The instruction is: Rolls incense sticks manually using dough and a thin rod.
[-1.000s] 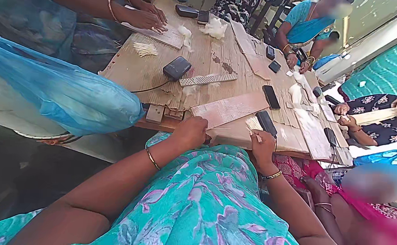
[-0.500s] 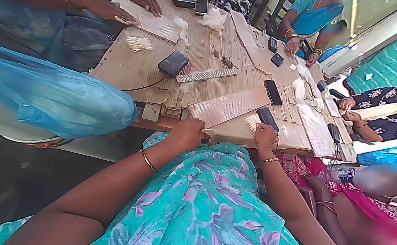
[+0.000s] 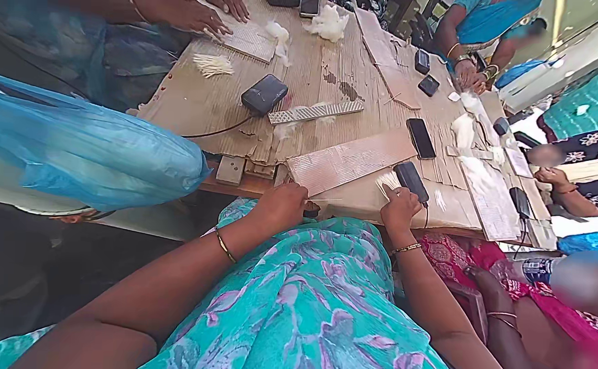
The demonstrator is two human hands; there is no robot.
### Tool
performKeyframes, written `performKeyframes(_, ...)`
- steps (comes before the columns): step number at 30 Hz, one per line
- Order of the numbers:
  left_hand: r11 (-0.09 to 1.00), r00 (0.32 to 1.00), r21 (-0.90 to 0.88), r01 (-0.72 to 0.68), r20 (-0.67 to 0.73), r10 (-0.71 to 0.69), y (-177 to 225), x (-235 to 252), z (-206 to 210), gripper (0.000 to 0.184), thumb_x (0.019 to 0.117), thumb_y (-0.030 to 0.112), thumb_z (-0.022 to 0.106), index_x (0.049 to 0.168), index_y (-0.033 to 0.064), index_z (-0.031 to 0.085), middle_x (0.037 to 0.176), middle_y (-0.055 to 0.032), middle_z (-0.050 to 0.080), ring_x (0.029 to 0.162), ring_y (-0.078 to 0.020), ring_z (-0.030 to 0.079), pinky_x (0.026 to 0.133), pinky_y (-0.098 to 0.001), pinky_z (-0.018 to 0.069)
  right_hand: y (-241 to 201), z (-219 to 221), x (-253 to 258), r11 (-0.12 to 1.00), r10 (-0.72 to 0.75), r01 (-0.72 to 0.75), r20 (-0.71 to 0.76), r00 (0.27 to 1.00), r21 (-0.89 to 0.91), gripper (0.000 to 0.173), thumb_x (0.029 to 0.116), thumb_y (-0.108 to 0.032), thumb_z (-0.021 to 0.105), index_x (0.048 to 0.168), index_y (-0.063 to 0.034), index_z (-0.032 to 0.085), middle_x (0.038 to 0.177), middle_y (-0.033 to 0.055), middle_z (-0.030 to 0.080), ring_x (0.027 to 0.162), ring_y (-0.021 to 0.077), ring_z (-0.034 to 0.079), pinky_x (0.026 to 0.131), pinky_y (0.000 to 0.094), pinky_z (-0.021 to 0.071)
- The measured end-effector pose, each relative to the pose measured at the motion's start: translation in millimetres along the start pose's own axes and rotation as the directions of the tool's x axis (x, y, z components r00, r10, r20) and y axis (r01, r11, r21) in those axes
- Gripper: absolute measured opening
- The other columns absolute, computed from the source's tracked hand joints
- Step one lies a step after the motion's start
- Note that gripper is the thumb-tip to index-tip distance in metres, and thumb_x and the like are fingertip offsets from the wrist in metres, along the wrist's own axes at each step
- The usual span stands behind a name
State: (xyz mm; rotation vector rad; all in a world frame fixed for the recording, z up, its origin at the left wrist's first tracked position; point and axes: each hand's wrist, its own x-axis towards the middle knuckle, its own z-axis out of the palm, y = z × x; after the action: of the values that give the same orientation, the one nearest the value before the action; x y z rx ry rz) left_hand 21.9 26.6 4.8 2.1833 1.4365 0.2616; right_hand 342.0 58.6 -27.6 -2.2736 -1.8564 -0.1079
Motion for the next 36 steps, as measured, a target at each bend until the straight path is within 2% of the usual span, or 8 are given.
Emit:
performKeyframes(4,1.000,0.999,-0.007,0.023,0.038,-0.023,-2,4,1,0.022,0.1063,0.015,0.053,0.114,0.0028,0.069,0.115,-0.0152,0.068,0.114,-0.0319,0.066,0.099,-0.0515,0.0521,8,0,-6,0.994,-0.098,0.104,-0.136,0.986,0.038,0.059,0.0884,0.011,0.052,0.131,-0.0244,0.072,0.120,0.0238,0.064,0.119,0.0496,0.053,0.095,0.0694,0.0360)
performKeyframes(7,0.999,0.997,-0.004,0.046,0.064,-0.045,-5,7,4,0.022,0.1060,0.016,0.053,0.115,0.0042,0.070,0.117,-0.0145,0.068,0.115,-0.0317,0.066,0.099,-0.0520,0.0524,15,9,-9,0.978,-0.205,0.209,-0.123,0.971,0.019,0.061,0.0859,0.012,0.053,0.128,-0.0269,0.074,0.113,0.0234,0.066,0.112,0.0484,0.057,0.092,0.0674,0.0384)
performKeyframes(17,0.967,0.981,-0.197,0.162,0.137,-0.136,-23,16,-4,0.031,0.1086,0.018,0.046,0.125,0.0034,0.067,0.128,-0.0155,0.066,0.123,-0.0304,0.062,0.106,-0.0513,0.0470,4,5,-1,0.976,-0.216,0.219,-0.181,0.960,-0.002,0.047,0.0874,0.008,0.054,0.117,-0.0184,0.079,0.110,0.0217,0.070,0.110,0.0487,0.061,0.091,0.0692,0.0396)
performKeyframes(21,0.932,0.982,-0.311,0.186,0.023,-0.188,-37,22,-6,0.029,0.1089,0.019,0.048,0.122,0.0016,0.068,0.122,-0.0163,0.067,0.116,-0.0296,0.065,0.103,-0.0505,0.0499,-11,-20,23,0.946,-0.265,0.309,-0.325,0.908,0.094,0.036,0.0912,0.001,0.052,0.110,-0.0122,0.080,0.107,0.0242,0.070,0.108,0.0512,0.060,0.089,0.0693,0.0393)
performKeyframes(24,0.931,0.948,-0.330,0.157,-0.213,-0.235,-52,37,-7,0.026,0.1082,0.019,0.052,0.115,0.0011,0.068,0.111,-0.0162,0.069,0.105,-0.0298,0.068,0.095,-0.0509,0.0539,-32,-24,58,0.879,-0.393,0.461,-0.367,0.843,0.119,0.031,0.0931,-0.005,0.054,0.108,-0.0117,0.080,0.109,0.0226,0.069,0.108,0.0487,0.060,0.091,0.0668,0.0401)
performKeyframes(28,0.936,0.868,-0.308,0.168,-0.404,-0.289,-64,73,-32,0.027,0.1062,0.019,0.058,0.122,-0.0012,0.065,0.115,-0.0209,0.064,0.103,-0.0358,0.066,0.092,-0.0539,0.0543,-83,-12,96,0.780,-0.534,0.598,-0.301,0.790,0.184,0.028,0.0939,-0.008,0.058,0.111,-0.0134,0.079,0.120,0.0201,0.067,0.116,0.0479,0.056,0.094,0.0670,0.0387)
performKeyframes(32,0.940,0.892,-0.215,0.263,-0.317,-0.322,-72,132,-66,0.033,0.1042,0.010,0.057,0.136,-0.0017,0.057,0.138,-0.0245,0.056,0.128,-0.0410,0.057,0.106,-0.0552,0.0479,-138,5,124,0.791,-0.578,0.582,-0.080,0.812,0.190,0.031,0.0945,-0.010,0.065,0.123,-0.0169,0.075,0.132,0.0188,0.063,0.128,0.0450,0.052,0.103,0.0659,0.0360)
performKeyframes(36,0.924,0.902,-0.039,0.381,-0.205,-0.381,-77,177,-81,0.043,0.0993,0.005,0.061,0.140,-0.0035,0.053,0.144,-0.0254,0.051,0.128,-0.0445,0.057,0.102,-0.0576,0.0509,-164,18,152,0.888,-0.439,0.411,0.111,0.892,0.207,0.033,0.0967,-0.019,0.067,0.130,-0.0189,0.070,0.134,0.0157,0.061,0.127,0.0404,0.050,0.099,0.0614,0.0392)
